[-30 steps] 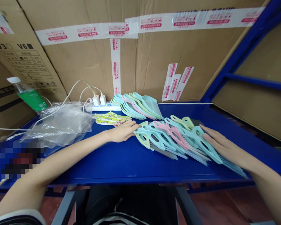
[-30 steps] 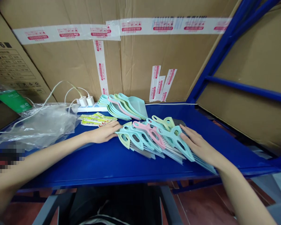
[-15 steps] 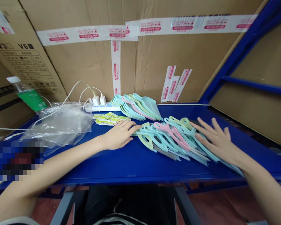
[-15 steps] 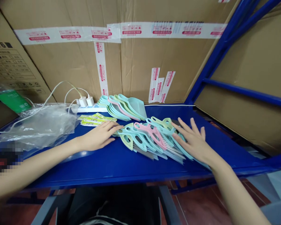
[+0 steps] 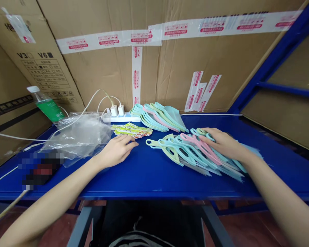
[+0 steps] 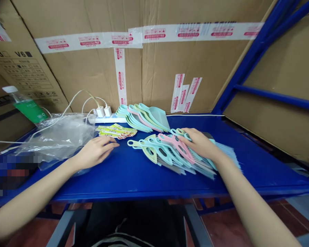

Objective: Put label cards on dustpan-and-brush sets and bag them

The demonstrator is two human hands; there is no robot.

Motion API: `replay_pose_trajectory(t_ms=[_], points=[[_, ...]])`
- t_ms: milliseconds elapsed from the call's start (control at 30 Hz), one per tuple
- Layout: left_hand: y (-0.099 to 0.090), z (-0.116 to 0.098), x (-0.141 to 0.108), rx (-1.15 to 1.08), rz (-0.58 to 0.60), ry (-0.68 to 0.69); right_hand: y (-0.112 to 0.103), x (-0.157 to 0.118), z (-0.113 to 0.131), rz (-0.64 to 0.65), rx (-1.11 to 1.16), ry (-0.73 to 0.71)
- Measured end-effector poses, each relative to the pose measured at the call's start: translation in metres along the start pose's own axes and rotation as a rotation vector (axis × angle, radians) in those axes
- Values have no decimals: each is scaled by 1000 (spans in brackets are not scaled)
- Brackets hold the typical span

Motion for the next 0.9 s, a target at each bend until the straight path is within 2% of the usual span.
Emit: replay_pose_trajectory(t_ms=[133,367,500,767,900], points=[[4,-10,1,45,54,42,-2,4,10,69,102,51],[9,-27,2,50,173,82,-1,16,4,72,134,-19],[10,-24,1,53,217,52,-1,17,5,87,112,-22],[13,-17,-1,27,249,31,-6,12,18,133,65,61],[13,-16,0,16,221,25,-14,9,38,94,-17,91]])
Point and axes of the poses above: each hand's wrist, its own x-axis towards the middle knuckle, its own y-axis out of the palm, z = x × y, the point moved 3 cm from there along x, towards the middle knuckle, and after that the axes turned 14 degrees about z, right-handed, at the moved point
